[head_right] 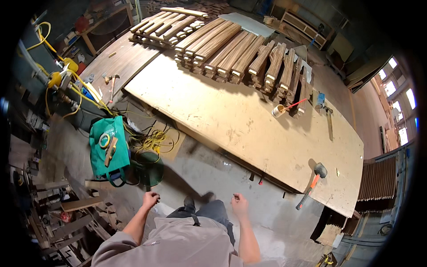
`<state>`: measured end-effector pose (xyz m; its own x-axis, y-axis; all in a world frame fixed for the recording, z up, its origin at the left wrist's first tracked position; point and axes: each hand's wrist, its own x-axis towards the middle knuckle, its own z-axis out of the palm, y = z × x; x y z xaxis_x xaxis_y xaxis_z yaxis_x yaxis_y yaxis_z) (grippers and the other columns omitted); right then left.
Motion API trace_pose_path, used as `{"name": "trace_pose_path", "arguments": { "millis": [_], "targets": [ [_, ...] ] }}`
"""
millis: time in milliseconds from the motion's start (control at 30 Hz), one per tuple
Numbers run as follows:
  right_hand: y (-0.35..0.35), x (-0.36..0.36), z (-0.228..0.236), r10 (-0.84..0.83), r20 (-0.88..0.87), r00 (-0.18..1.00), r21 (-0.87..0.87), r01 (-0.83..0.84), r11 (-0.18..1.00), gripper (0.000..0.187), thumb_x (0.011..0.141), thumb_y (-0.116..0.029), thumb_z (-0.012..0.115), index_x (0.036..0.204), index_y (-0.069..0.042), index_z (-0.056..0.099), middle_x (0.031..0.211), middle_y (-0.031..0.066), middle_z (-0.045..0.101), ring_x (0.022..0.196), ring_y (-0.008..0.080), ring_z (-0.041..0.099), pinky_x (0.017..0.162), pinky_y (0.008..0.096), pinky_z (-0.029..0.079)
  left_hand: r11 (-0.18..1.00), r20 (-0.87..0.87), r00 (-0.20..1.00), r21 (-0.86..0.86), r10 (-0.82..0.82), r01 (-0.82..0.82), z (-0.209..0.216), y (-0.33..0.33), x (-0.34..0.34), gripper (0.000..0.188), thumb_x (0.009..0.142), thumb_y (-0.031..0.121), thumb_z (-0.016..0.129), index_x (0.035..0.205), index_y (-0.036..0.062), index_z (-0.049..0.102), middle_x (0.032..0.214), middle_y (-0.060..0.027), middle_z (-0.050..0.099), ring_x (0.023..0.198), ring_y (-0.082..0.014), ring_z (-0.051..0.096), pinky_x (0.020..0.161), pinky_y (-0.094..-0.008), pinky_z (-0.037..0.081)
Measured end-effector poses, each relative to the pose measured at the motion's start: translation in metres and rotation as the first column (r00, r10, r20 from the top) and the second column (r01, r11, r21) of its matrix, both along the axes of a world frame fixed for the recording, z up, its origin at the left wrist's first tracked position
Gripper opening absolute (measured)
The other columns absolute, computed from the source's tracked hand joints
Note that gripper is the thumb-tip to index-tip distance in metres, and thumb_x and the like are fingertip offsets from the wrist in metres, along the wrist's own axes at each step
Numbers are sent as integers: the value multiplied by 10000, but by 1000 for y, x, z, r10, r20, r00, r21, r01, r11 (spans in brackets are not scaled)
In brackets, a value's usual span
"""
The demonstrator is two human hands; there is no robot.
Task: The person applies glue with a brush to wooden chair components, joins the pieces together, and secures the joints by hammering them with a mallet.
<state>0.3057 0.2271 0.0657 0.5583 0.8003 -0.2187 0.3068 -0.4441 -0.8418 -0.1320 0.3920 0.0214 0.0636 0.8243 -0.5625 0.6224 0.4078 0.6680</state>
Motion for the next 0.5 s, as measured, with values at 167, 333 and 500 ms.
{"name": "trace_pose_path", "arguments": {
  "millis": [167,333,500],
  "targets": [
    [109,14,54,-163,333,929,100,137,985,456,816,-96,625,1220,55,474,1011,171,611,829,209,646,734,321,525,967,142,985,222,98,-128,46,114,49,253,883,170,475,801,-26,614,644,-134,659,577,-198,661,556,-330,520],
    [208,63,38,-280,153,948,201,248,948,583,803,-106,655,1296,59,391,1117,195,549,860,247,618,783,341,509,881,77,989,450,124,-146,93,226,75,156,851,140,531,801,5,592,681,-129,645,660,-231,648,627,-341,500],
    [289,97,39,-65,373,926,14,64,998,377,800,-140,670,1111,15,526,978,170,612,844,271,624,744,373,507,745,200,979,646,48,-169,170,347,121,61,788,-23,583,829,10,554,659,-38,561,583,-103,560,535,-251,454]
  ]
}}
